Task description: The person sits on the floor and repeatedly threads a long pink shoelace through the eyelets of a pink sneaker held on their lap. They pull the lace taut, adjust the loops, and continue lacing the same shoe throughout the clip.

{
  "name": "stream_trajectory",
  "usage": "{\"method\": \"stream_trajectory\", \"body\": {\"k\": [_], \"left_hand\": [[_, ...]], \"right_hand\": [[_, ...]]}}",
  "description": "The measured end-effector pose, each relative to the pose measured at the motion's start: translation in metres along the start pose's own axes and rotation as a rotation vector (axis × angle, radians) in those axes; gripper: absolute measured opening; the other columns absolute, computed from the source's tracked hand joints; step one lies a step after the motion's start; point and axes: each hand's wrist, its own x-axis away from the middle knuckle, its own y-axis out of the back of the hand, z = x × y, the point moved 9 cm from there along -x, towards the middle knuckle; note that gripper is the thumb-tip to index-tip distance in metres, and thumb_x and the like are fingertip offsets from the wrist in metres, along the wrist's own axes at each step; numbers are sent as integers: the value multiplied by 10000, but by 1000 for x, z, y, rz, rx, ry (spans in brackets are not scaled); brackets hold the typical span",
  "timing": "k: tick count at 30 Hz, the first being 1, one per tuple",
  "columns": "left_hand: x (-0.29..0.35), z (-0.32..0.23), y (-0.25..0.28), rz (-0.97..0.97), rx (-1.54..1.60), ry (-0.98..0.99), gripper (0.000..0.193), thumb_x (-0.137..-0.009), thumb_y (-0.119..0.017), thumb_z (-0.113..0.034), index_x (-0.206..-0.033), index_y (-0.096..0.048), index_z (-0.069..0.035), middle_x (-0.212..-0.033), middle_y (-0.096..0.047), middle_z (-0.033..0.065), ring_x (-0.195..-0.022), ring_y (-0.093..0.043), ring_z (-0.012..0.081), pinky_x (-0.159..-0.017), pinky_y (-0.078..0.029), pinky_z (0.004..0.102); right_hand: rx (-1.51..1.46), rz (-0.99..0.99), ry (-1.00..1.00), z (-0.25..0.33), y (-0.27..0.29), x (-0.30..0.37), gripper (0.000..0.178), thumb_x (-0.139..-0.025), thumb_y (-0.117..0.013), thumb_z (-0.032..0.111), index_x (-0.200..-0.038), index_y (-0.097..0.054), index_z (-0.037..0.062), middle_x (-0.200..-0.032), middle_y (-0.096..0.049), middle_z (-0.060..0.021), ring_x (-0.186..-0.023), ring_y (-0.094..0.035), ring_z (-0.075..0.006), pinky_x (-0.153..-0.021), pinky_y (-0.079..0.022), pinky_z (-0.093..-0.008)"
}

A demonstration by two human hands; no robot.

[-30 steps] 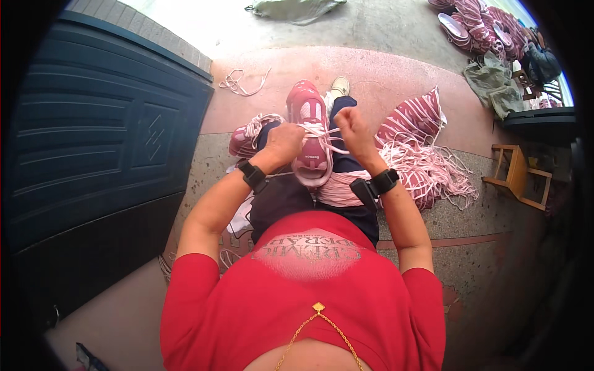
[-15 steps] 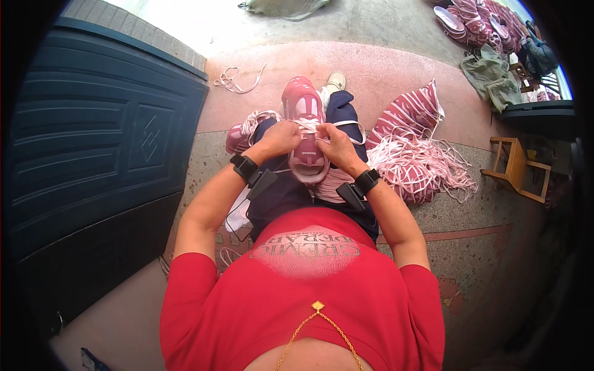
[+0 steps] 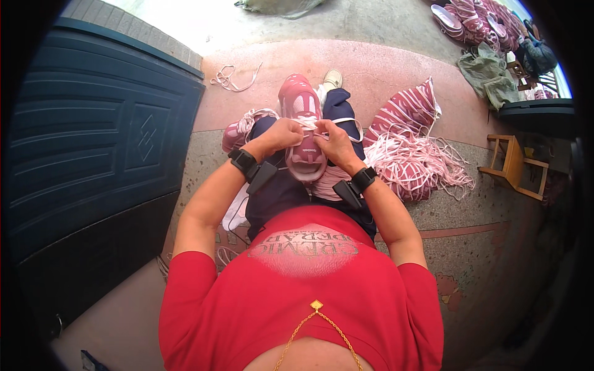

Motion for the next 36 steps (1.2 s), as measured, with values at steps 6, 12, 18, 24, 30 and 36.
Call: {"method": "stream_trajectory", "body": {"k": [6,12,18,24,30,36], "left_hand": [[-6,-25,2,-204,-795,14,101,-754,-602,-89,-718,-644,-5,-624,-616,87,-593,-586,128,-547,-454,274],[-5,-19,-3,-126,-400,-92,132,-740,-622,-146,-779,-679,-34,-747,-651,187,-727,-648,321,-661,-490,414],[11,-40,-6,-275,-734,-189,232,-728,-698,-154,-916,-650,-28,-830,-658,178,-761,-646,321,-697,-494,401],[18,-51,7,-189,-537,-182,392,-723,-698,-156,-1078,-594,-26,-819,-650,167,-752,-644,305,-671,-497,377],[5,-67,-33,-134,-842,-393,154,-787,-631,-157,-890,-661,-45,-773,-634,140,-724,-609,320,-666,-494,389],[65,-71,-20,-384,-962,-736,89,-785,-653,-115,-828,-640,-38,-720,-606,99,-700,-564,271,-641,-478,376]], "right_hand": [[26,-2,2,-2,0,2,365,-770,-668,107,-1101,-556,0,-943,-654,-160,-907,-642,-281,-798,-499,-344],[48,16,7,-1,2,-2,330,-775,-662,114,-1074,-561,19,-916,-650,-174,-875,-639,-322,-754,-500,-374],[37,113,89,3,-9,-14,279,-790,-638,94,-1048,-564,17,-884,-642,-192,-852,-637,-341,-732,-497,-385],[-14,-19,98,-4,46,-2,273,-797,-618,75,-1045,-557,-22,-840,-636,-144,-771,-630,-224,-731,-499,-320],[-496,73,-200,15,34,0,283,-849,-616,106,-1075,-551,-50,-849,-626,-61,-801,-602,-118,-740,-486,-250],[-385,134,-395,-39,11,3,268,-919,-528,187,-1089,-616,0,-807,-620,-59,-722,-583,-140,-654,-467,-262]]}}
